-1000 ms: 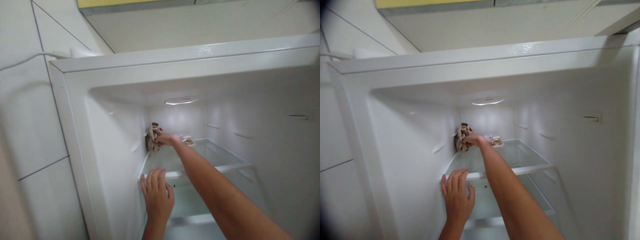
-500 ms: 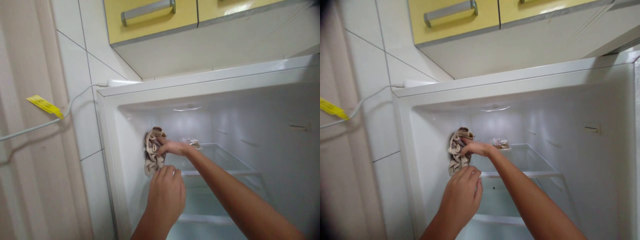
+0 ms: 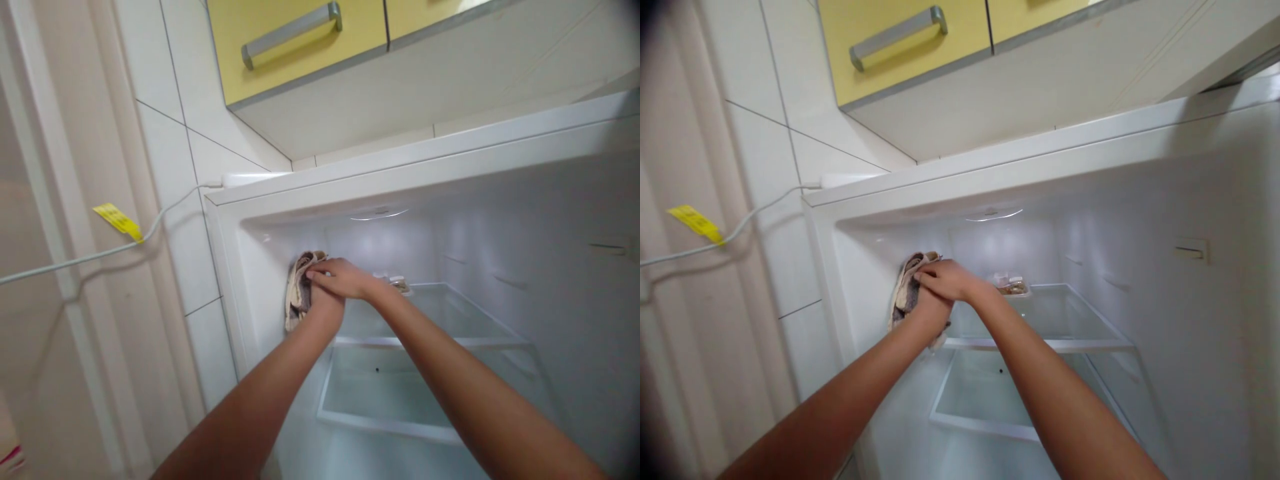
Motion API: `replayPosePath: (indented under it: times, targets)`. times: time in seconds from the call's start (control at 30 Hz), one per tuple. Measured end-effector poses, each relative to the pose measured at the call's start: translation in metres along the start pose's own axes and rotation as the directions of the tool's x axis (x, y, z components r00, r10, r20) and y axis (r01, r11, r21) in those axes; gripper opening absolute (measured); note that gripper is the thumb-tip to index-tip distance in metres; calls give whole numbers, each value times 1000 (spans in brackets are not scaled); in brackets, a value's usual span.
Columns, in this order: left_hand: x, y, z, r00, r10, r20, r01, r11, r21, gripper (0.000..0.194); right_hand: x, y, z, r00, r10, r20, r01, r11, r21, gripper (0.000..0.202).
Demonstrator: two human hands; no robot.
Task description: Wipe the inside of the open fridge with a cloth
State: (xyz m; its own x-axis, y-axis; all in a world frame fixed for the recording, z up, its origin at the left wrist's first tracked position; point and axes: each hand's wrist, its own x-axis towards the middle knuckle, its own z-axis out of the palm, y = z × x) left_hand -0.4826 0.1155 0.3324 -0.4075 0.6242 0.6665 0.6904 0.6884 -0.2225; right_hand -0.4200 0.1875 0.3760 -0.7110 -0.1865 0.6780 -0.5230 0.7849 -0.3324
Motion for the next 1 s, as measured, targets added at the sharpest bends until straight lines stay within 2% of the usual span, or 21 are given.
replayPosePath:
  times: [0.07,0.13,0.2,0.23,0.3,0.37,0.47,0.57,0.67,0.73,0.8,0.9,1.0]
  targets:
    - [-5,-11,-5,996,33,89,-42,995,94,33,-20,13,-6,998,29,-49,-30,999,-19,38]
    - [-16,-20,-11,980,83,179,-113,980,164,34,-51,31,-11,980,136,-146,-152,983,-105,41]
    - [-30,-26,-17,960,126,250,-179,963,200,41,-92,52,-15,907,314,-282,-389,881,-270,41]
    - [-37,-28,-21,952,137,273,-199,957,212,47,-114,63,-16,873,360,-329,-466,816,-342,39]
    - [-53,-30,-27,950,143,277,-212,948,237,54,-156,80,-15,810,376,-450,-565,706,-428,40]
    - [-69,-30,-35,962,145,233,-206,942,264,54,-191,90,-13,779,299,-550,-591,642,-489,40]
    - [-93,-30,-52,979,160,124,-191,933,307,50,-226,97,-7,776,153,-612,-555,625,-548,35]
    - [-115,-32,-74,983,173,69,-186,892,412,47,-246,100,2,765,0,-644,-496,637,-589,27]
    - [-129,-32,-87,982,169,80,-187,852,490,48,-259,105,9,763,-140,-631,-407,655,-636,21]
    - [-129,-30,-87,984,153,89,-177,850,496,48,-263,107,10,770,-175,-614,-368,664,-651,20]
    - [-121,-26,-78,985,133,113,-172,842,511,49,-265,107,10,773,-176,-610,-360,670,-649,19]
    - [-93,-23,-55,978,102,180,-186,819,543,48,-265,106,8,769,-169,-617,-364,678,-639,19]
    - [-55,-25,-26,958,73,276,-206,847,490,44,-264,107,8,768,-172,-617,-359,682,-637,19]
